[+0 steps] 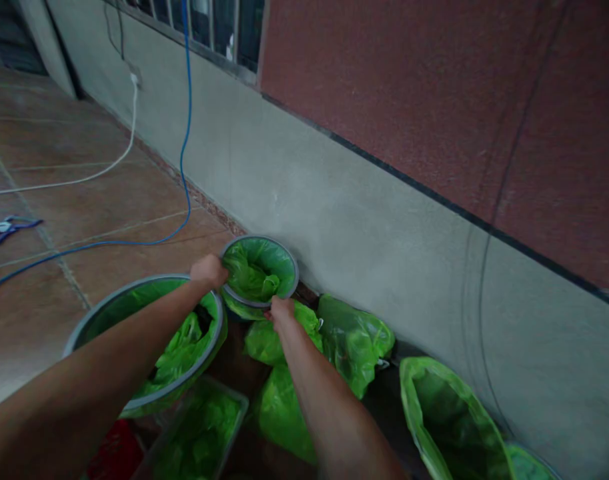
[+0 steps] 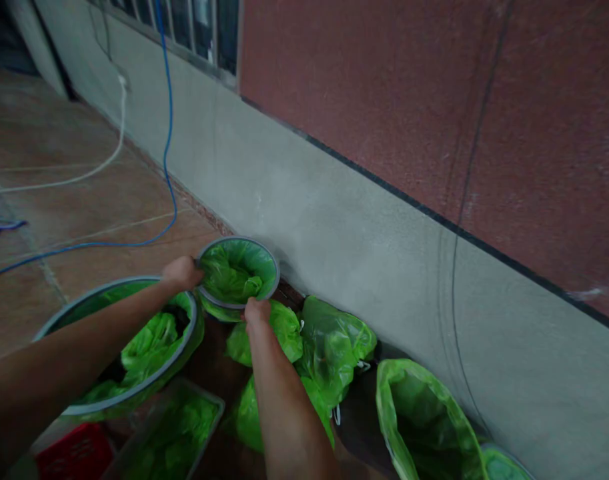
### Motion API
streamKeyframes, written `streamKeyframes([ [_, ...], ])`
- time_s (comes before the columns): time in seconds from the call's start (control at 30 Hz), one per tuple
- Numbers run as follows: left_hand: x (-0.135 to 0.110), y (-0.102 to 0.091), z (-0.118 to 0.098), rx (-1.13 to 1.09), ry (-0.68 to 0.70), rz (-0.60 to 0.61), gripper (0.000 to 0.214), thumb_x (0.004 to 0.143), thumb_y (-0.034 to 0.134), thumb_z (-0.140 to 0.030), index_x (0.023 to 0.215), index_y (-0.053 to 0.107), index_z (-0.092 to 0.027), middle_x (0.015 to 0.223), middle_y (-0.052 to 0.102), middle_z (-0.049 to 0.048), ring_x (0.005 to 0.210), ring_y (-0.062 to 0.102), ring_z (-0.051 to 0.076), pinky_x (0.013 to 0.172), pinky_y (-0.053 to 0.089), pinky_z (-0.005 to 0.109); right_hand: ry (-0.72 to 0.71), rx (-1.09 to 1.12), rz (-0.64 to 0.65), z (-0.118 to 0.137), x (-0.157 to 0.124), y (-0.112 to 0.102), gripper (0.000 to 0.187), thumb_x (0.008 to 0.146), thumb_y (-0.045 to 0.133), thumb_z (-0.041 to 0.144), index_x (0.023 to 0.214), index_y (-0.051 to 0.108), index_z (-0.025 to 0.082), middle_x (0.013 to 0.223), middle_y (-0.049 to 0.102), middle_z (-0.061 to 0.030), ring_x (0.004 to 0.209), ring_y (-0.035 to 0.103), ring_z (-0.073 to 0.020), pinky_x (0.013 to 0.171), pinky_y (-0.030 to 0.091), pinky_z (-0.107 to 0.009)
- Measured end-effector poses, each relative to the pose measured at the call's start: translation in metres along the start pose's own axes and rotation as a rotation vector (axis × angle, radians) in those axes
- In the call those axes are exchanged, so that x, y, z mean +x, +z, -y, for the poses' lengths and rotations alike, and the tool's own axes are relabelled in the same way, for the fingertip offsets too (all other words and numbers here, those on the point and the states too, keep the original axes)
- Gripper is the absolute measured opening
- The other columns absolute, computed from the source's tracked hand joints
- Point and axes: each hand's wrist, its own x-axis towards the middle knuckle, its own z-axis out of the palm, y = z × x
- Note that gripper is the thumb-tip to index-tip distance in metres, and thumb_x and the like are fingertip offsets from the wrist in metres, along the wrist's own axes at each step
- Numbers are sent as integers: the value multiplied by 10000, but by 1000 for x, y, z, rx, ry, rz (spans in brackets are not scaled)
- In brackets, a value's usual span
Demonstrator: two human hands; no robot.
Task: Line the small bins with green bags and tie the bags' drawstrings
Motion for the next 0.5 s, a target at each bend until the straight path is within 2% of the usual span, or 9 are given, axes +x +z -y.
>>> streamKeyframes([
  [0.1, -41, -28, -21, 8, 36, -70, 384, 803, 629, -270, 1132, 705, -88, 1138, 769, 243, 1101, 725, 373, 841, 548, 367, 77, 202, -50, 12, -40, -34, 142, 919, 481, 162, 944, 618, 135, 922, 707, -108, 706, 698, -174, 610, 586, -260],
  [0.17, -78, -48, -30, -114, 59, -132, 461, 823, 623, -308, 1236, 648, -107, 1139, 776, 198, 1035, 739, 337, 816, 544, 356, 62, 326, -85, 16, -77, -64, 78, 897, 507, 165, 873, 581, 173, 876, 684, -70, 701, 679, -165, 620, 582, -254],
  [0.27, -143, -70, -37, -281, 136, -140, 540, 856, 604, -386, 1343, 570, -155, 1078, 789, 110, 902, 749, 279, 748, 534, 324, -4, 388, -151, 9, -145, -117, 59, 850, 523, 169, 803, 530, 203, 761, 608, -16, 643, 634, -156, 602, 572, -258],
  [0.37, -213, -84, -43, -256, 261, -65, 484, 887, 567, -471, 1279, 608, -190, 978, 787, 82, 880, 753, 286, 715, 523, 316, -96, 380, -211, -20, -222, -173, 19, 800, 538, 212, 814, 548, 205, 726, 581, 5, 622, 608, -156, 572, 561, -254],
  [0.4, -238, -85, -46, -191, 300, -33, 453, 892, 559, -466, 1246, 623, -192, 965, 786, 92, 898, 756, 302, 726, 523, 322, -111, 365, -243, -34, -248, -191, 72, 792, 535, 233, 844, 574, 202, 741, 601, -1, 636, 617, -162, 571, 564, -255],
  [0.5, -311, -73, -55, 54, 391, 83, 384, 901, 531, -363, 1214, 617, -159, 1006, 784, 158, 971, 758, 352, 807, 529, 358, -26, 250, -304, -89, -323, -236, 189, 769, 540, 284, 911, 628, 197, 758, 652, -25, 647, 653, -187, 575, 582, -274],
])
